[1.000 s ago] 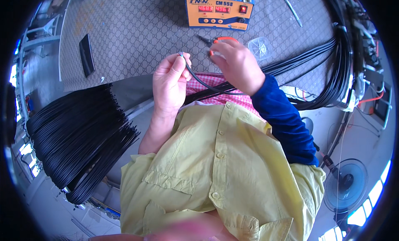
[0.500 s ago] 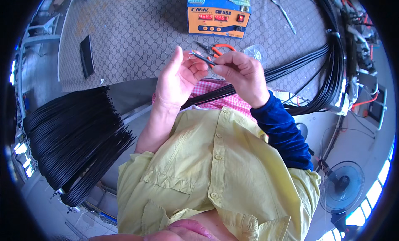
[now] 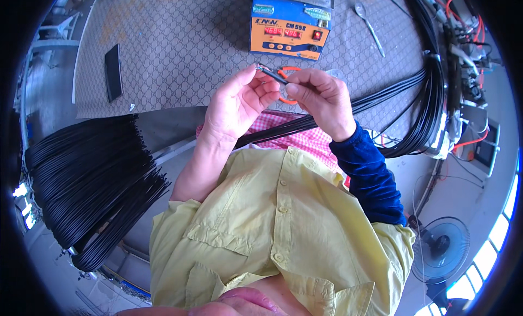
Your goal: Processing and assembling electrical cables by attaching connectors and trimming.
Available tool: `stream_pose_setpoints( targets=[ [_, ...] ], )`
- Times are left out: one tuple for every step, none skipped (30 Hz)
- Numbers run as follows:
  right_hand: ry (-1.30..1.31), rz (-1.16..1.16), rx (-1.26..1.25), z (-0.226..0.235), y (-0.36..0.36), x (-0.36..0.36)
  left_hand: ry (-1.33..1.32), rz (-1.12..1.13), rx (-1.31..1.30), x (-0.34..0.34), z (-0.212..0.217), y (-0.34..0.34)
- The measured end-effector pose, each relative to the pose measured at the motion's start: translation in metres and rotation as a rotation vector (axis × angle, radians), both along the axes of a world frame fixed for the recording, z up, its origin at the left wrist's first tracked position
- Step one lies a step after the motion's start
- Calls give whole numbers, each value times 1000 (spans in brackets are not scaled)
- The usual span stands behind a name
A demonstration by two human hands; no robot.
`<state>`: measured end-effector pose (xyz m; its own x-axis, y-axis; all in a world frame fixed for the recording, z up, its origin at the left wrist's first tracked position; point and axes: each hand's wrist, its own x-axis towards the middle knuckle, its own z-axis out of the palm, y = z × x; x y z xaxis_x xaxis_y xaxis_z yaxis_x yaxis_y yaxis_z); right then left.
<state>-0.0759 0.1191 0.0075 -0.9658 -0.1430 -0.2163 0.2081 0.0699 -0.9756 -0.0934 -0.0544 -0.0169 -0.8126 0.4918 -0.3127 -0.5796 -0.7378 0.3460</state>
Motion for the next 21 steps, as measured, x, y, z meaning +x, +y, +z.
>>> stream_pose_setpoints(
  targets=[
    [9,-7,9,3,0,-2,-16,11,13,-1,0,1],
    [18,-15,19,6,0,-3,-31,22,26,-2,0,1],
    [44,-20,27,11,1,-7,-45,26,28,-3,0,2],
    [69,-26,34,17,3,-13,-60,29,30,-3,-1,1],
    [95,-31,42,23,5,-21,-74,32,32,-2,-2,0],
    [131,-26,104,28,9,-31,-83,35,17,-1,-6,-1],
    [162,-26,171,34,11,-42,-93,34,3,0,-11,-2],
    [191,-25,238,40,14,-52,-103,34,-11,2,-15,-2],
    [239,-9,283,43,18,-64,-121,30,-9,3,-18,-1],
    [288,0,348,42,23,-76,-130,23,-11,5,-23,-1],
    [340,5,420,41,29,-89,-139,17,-13,6,-28,-1],
    [389,13,490,38,34,-101,-151,14,-16,8,-33,-1],
    [435,18,540,36,38,-111,-171,18,-42,10,-35,-1],
    [482,24,591,34,42,-121,-179,16,-65,11,-38,-1],
    [526,30,640,33,44,-130,-188,13,-90,13,-41,-1],
    [548,34,682,32,47,-138,-198,10,-114,16,-44,-2],
    [569,38,725,32,49,-145,-215,18,-156,18,-44,-1],
    [590,43,764,31,51,-150,-211,5,-166,21,-47,-2],
    [606,47,807,30,52,-155,-207,-9,-175,23,-52,-3],
    [646,51,837,29,52,-160,-203,-23,-184,25,-55,-3],
    [684,55,866,27,52,-164,-223,-16,-219,26,-54,-3]
  ],
)
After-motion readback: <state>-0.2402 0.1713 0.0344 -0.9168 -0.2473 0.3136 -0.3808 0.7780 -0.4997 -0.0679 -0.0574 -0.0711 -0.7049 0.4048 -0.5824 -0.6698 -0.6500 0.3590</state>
